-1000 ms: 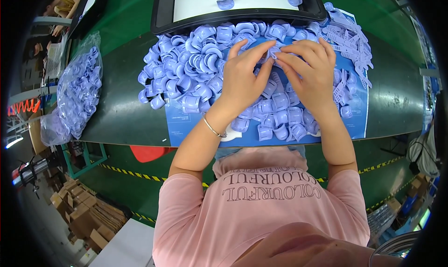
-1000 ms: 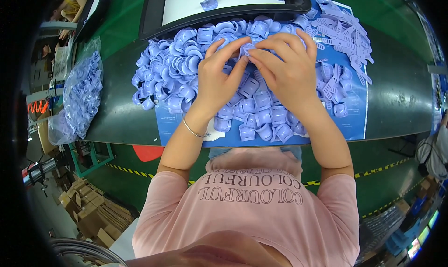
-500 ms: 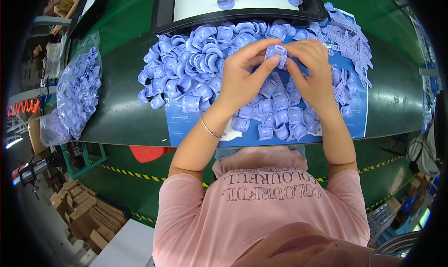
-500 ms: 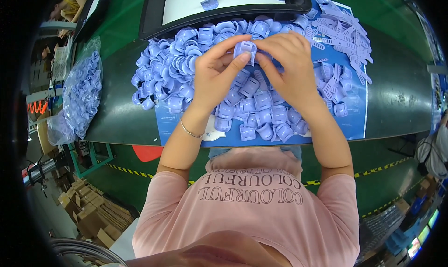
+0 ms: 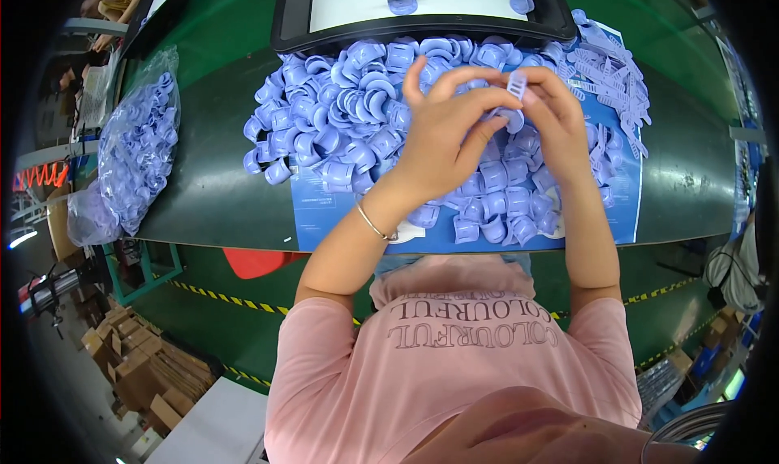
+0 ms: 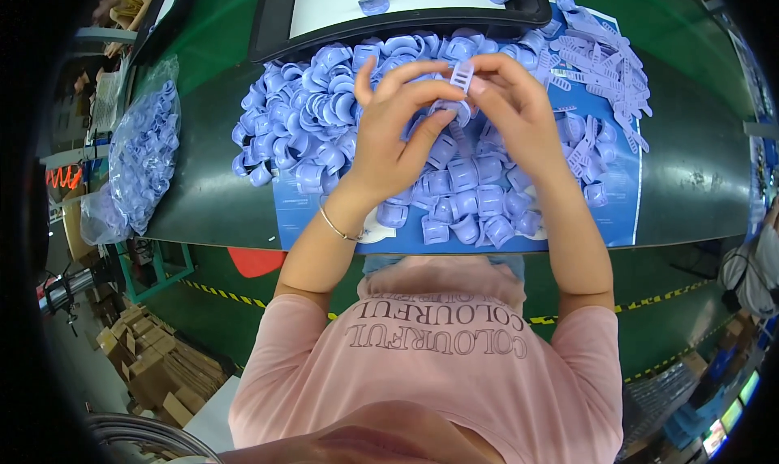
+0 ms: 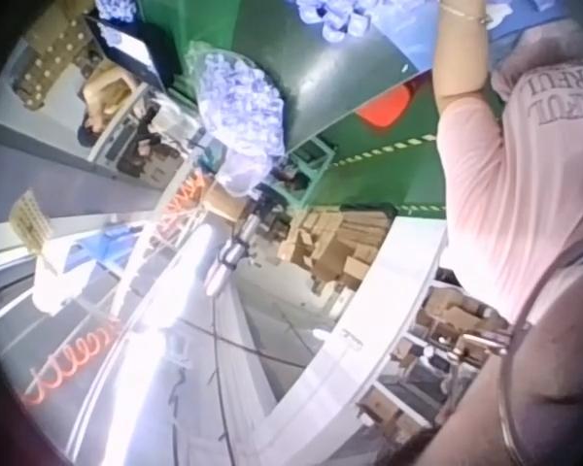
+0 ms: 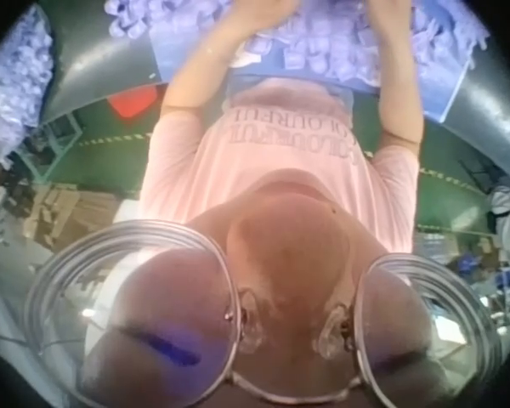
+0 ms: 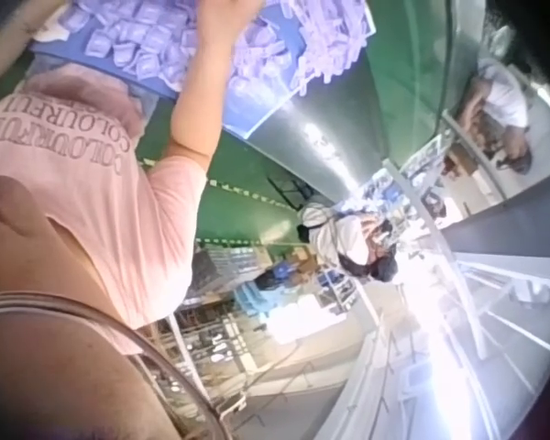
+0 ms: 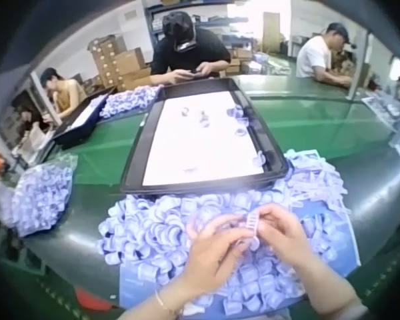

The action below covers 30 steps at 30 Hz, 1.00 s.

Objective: Assembling small blue plastic components on a workbench in a factory setting.

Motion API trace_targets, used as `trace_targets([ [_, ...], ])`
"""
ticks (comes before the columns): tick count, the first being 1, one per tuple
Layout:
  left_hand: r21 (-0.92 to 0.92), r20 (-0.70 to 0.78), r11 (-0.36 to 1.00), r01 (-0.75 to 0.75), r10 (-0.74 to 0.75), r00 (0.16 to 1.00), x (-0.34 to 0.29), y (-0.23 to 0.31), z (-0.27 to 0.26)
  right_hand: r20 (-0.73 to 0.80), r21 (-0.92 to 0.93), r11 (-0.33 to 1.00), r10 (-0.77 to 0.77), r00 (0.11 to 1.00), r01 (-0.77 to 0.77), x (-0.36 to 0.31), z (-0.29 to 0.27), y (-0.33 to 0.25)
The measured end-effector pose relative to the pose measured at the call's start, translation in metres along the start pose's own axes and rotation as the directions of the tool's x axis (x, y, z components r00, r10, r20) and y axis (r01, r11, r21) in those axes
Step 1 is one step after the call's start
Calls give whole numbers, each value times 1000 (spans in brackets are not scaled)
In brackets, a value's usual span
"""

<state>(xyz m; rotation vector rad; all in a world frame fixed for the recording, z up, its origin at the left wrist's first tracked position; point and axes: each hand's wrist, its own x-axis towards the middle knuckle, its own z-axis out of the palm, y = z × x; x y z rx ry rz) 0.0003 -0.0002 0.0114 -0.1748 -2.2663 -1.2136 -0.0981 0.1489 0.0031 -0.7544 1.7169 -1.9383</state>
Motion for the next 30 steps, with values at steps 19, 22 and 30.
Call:
trace_targets([
  [19,-379,-47,906,188,-222,974,-3,-12,6,183,-500,663,-549,816,558,-4,15,-11],
  [22,-395,-5,890,229,-252,968,-5,-10,6,180,-497,648,-573,799,577,-4,13,-10],
  [30,-396,49,892,217,-216,975,-5,-8,5,113,-537,672,-542,833,510,-6,12,-10],
])
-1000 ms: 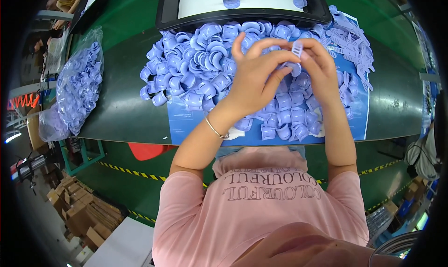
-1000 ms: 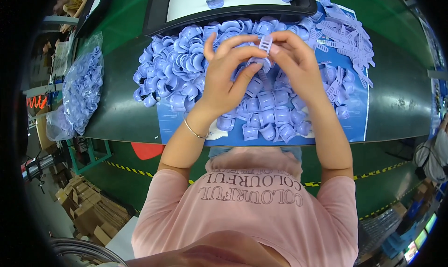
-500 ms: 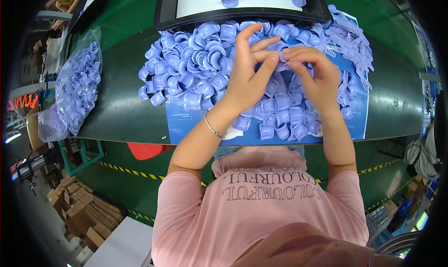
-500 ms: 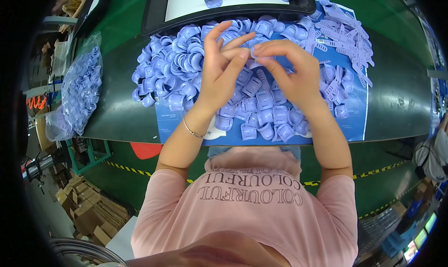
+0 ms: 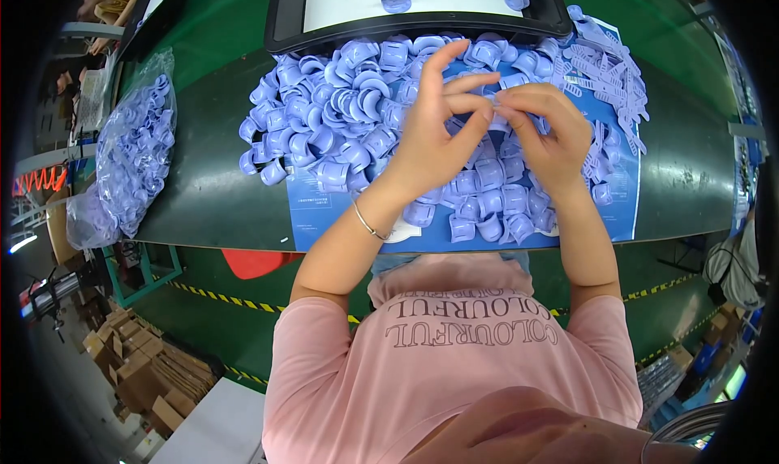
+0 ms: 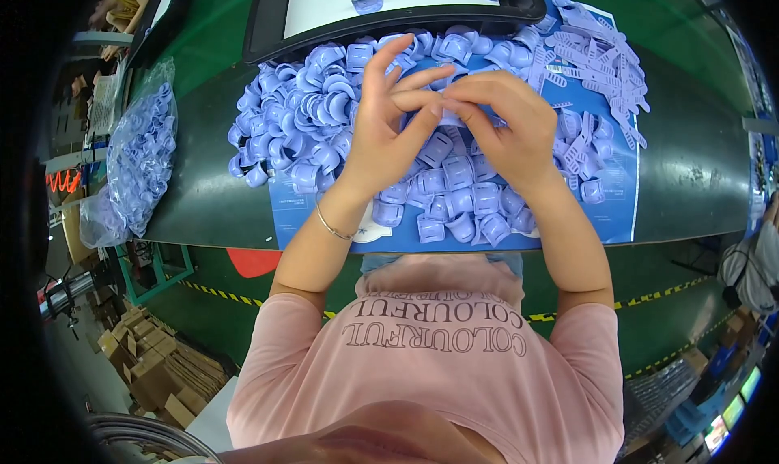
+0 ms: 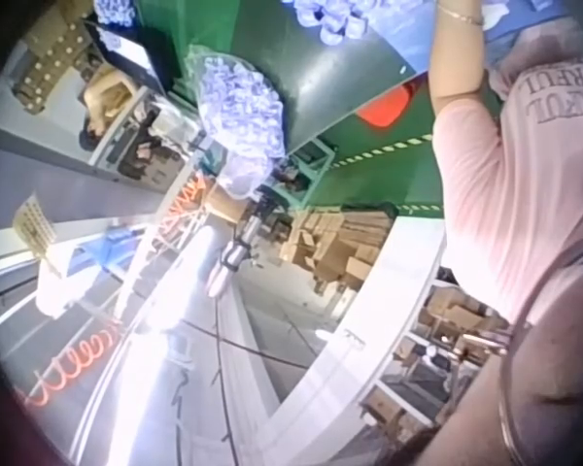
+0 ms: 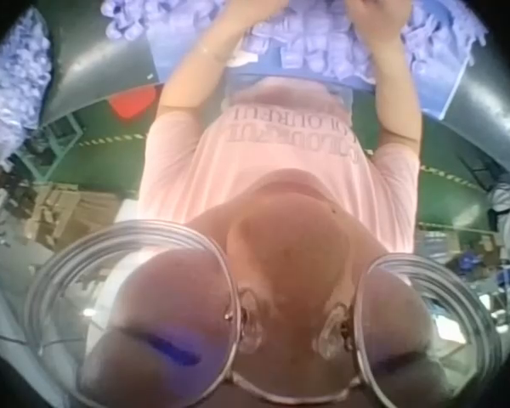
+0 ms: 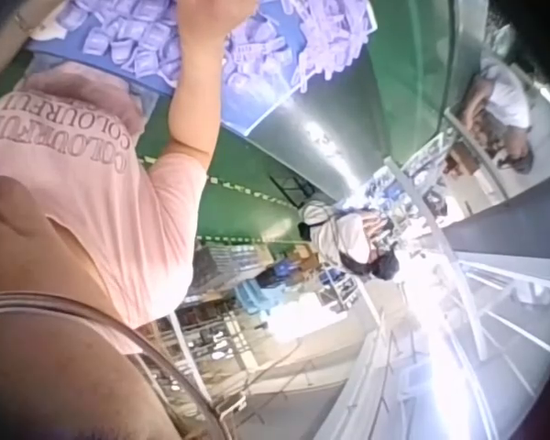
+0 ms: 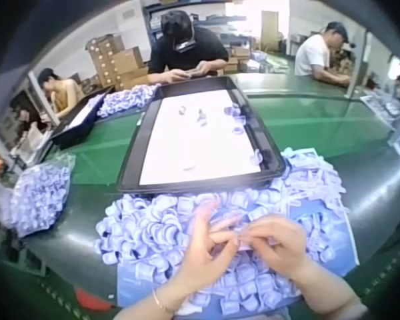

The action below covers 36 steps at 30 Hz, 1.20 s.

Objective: Assembling small blue plastic components on a workbench in a factory setting.

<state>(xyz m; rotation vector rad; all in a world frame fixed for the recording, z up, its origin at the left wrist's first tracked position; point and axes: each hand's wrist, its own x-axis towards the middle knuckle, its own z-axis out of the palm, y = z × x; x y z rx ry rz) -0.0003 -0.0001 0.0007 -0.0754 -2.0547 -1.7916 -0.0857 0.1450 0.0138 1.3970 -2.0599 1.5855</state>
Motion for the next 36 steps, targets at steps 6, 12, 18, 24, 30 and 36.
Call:
trace_targets([
  [6,224,15,967,-123,123,992,-1,-4,1,-1,-61,990,125,992,-125,2,-1,1],
  [12,244,27,964,-110,107,994,-2,-6,2,-10,-67,979,190,982,-191,3,0,-2],
  [18,327,87,933,-151,129,988,-1,-6,2,-1,-88,963,254,967,-253,5,-1,6],
  [24,394,23,904,-167,172,985,-2,-6,1,51,-123,969,221,974,-214,3,-2,0],
  [30,513,-39,848,-137,182,982,0,0,0,66,-148,975,175,982,-163,4,1,-2],
  [36,542,-34,830,-132,178,983,-1,-6,-1,73,-141,978,163,984,-151,5,-3,-3],
])
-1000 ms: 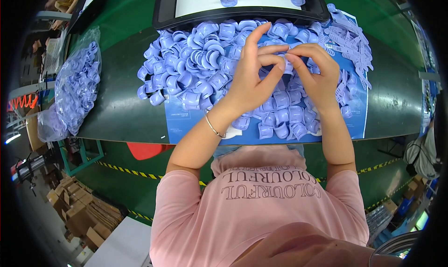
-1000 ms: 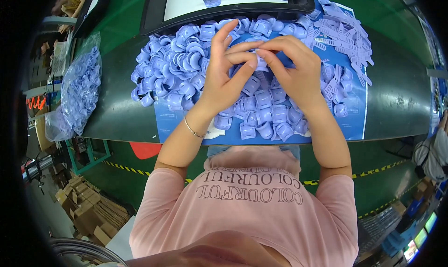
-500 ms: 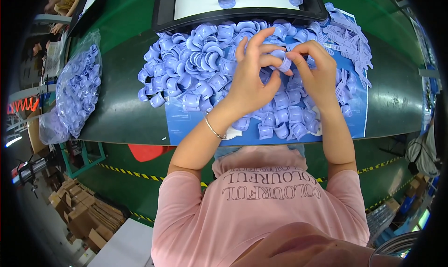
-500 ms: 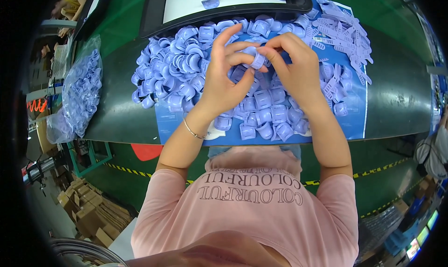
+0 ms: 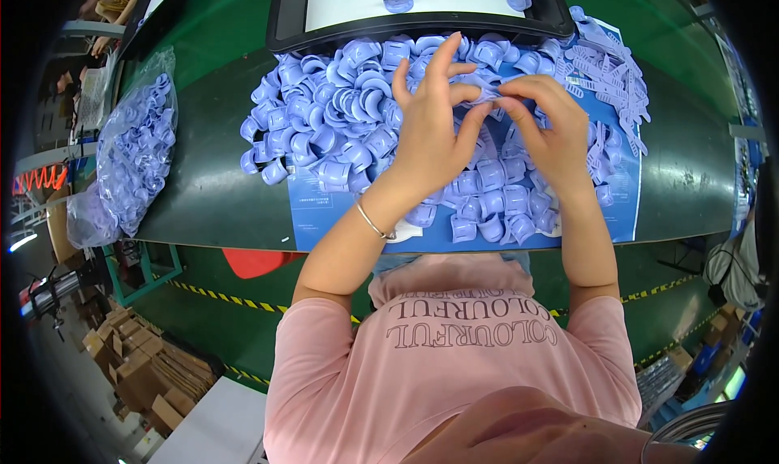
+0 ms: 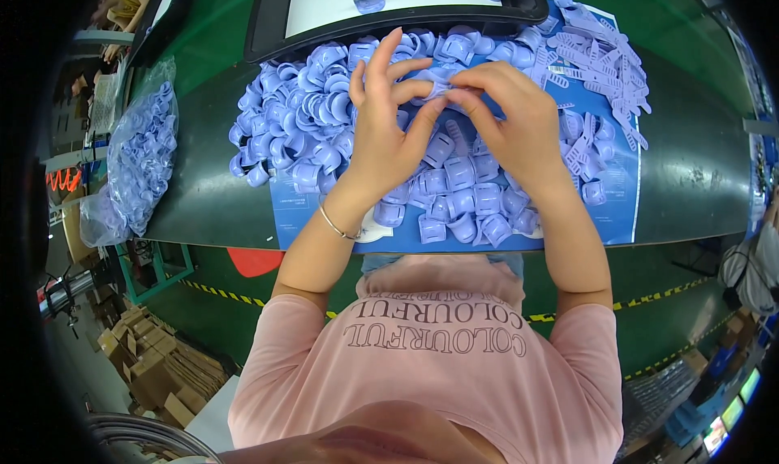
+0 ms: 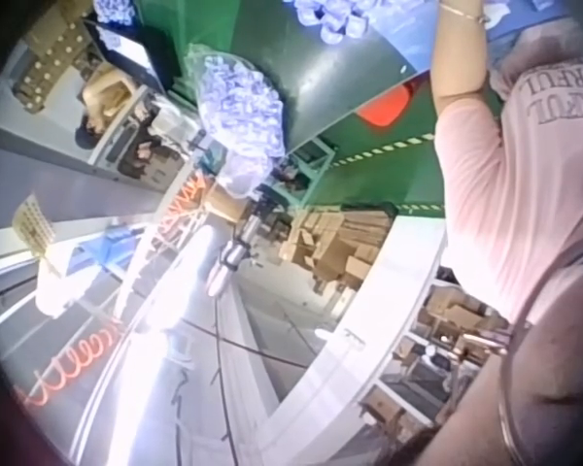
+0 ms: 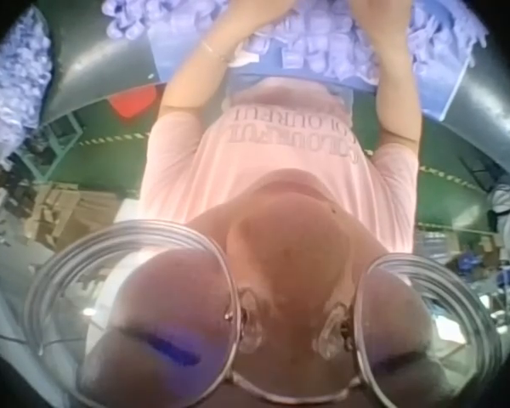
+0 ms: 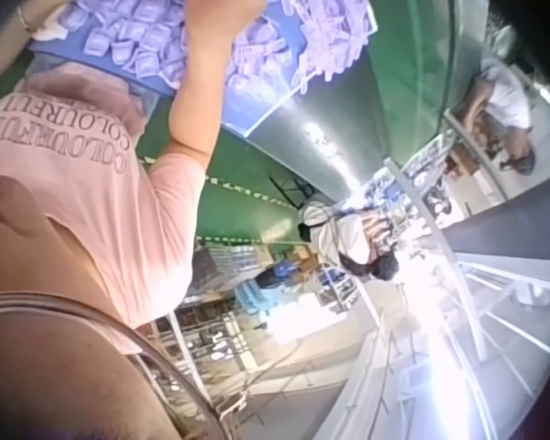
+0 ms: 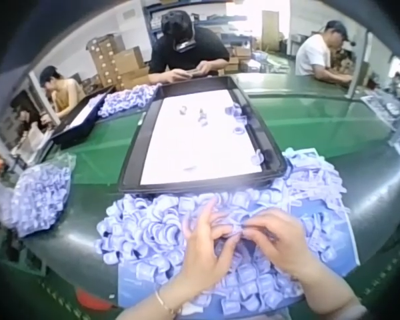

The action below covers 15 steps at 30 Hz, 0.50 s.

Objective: Assembling small blue plastic components on a workbench in a factory setting.

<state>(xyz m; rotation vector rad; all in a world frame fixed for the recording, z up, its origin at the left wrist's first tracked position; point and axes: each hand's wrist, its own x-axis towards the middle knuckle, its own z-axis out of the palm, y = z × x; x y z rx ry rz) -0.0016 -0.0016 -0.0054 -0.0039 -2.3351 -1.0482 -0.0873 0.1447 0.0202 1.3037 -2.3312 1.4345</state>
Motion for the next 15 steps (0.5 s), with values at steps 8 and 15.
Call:
trace_targets([
  [8,21,65,999,-38,37,997,1,1,0,66,-142,990,-5,998,15,-1,1,0],
  [15,-39,107,987,-154,157,982,0,2,-1,67,42,996,74,995,-77,-1,-7,9],
])
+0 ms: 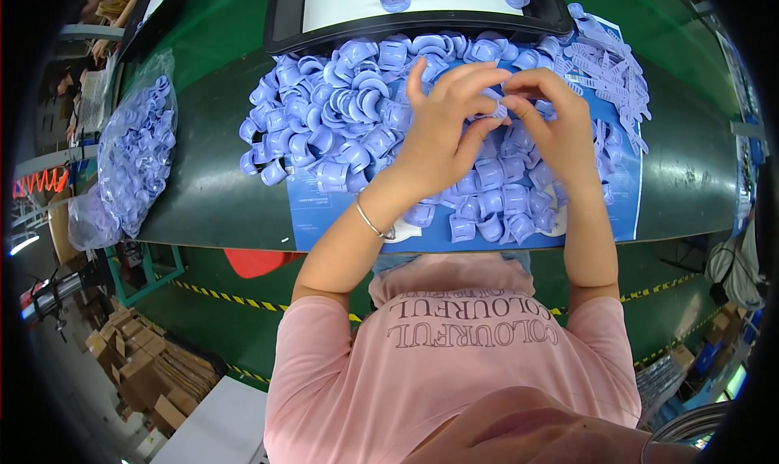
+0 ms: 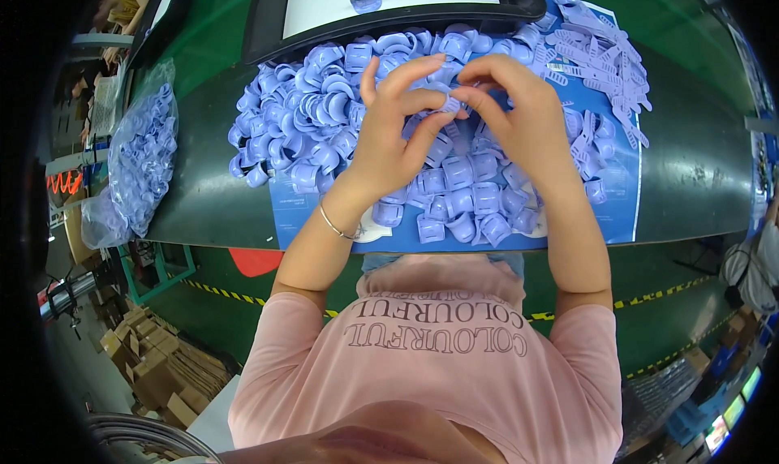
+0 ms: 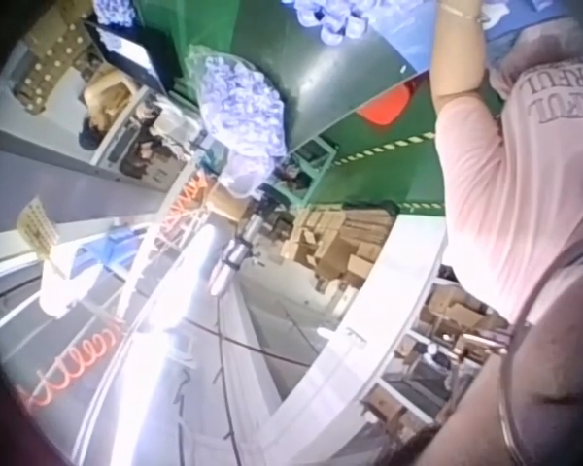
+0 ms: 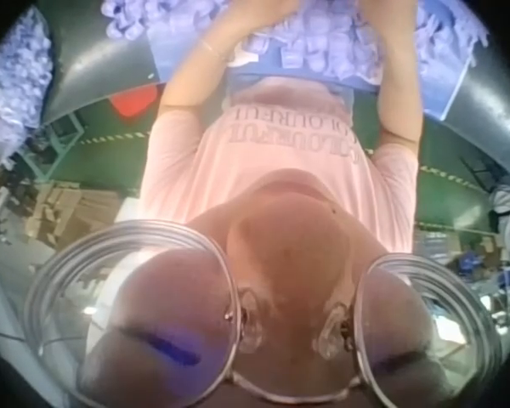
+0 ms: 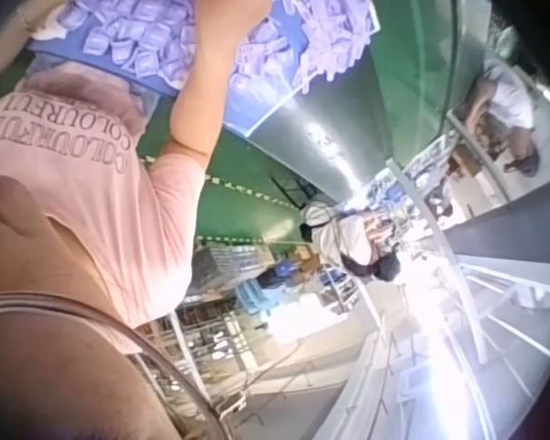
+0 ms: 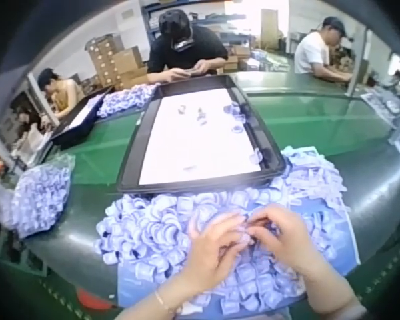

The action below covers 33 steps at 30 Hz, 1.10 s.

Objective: Assembling small blue plastic components on a workbench in a factory setting.

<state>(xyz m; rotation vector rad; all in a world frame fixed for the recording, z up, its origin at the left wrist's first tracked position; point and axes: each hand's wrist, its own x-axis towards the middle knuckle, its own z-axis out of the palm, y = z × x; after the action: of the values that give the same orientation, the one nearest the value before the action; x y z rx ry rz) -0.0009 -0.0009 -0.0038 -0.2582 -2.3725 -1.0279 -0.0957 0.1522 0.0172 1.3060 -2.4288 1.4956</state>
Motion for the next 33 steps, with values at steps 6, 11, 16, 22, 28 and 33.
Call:
trace_targets([
  [6,-561,-69,822,101,-168,983,3,2,2,184,555,799,153,971,-231,0,4,7],
  [11,-766,-44,623,159,-298,954,7,-2,-3,238,587,759,169,956,-280,0,3,10],
  [16,-928,137,284,243,-346,928,5,0,-6,293,553,735,269,918,-392,2,2,12],
  [22,-923,199,240,302,-374,906,6,6,-8,312,591,694,273,910,-411,3,2,18],
  [28,-843,101,471,259,-335,937,6,6,-4,330,625,656,269,905,-423,4,2,17],
  [33,-714,75,632,301,-358,931,5,1,-6,391,623,602,314,865,-500,2,2,13],
])
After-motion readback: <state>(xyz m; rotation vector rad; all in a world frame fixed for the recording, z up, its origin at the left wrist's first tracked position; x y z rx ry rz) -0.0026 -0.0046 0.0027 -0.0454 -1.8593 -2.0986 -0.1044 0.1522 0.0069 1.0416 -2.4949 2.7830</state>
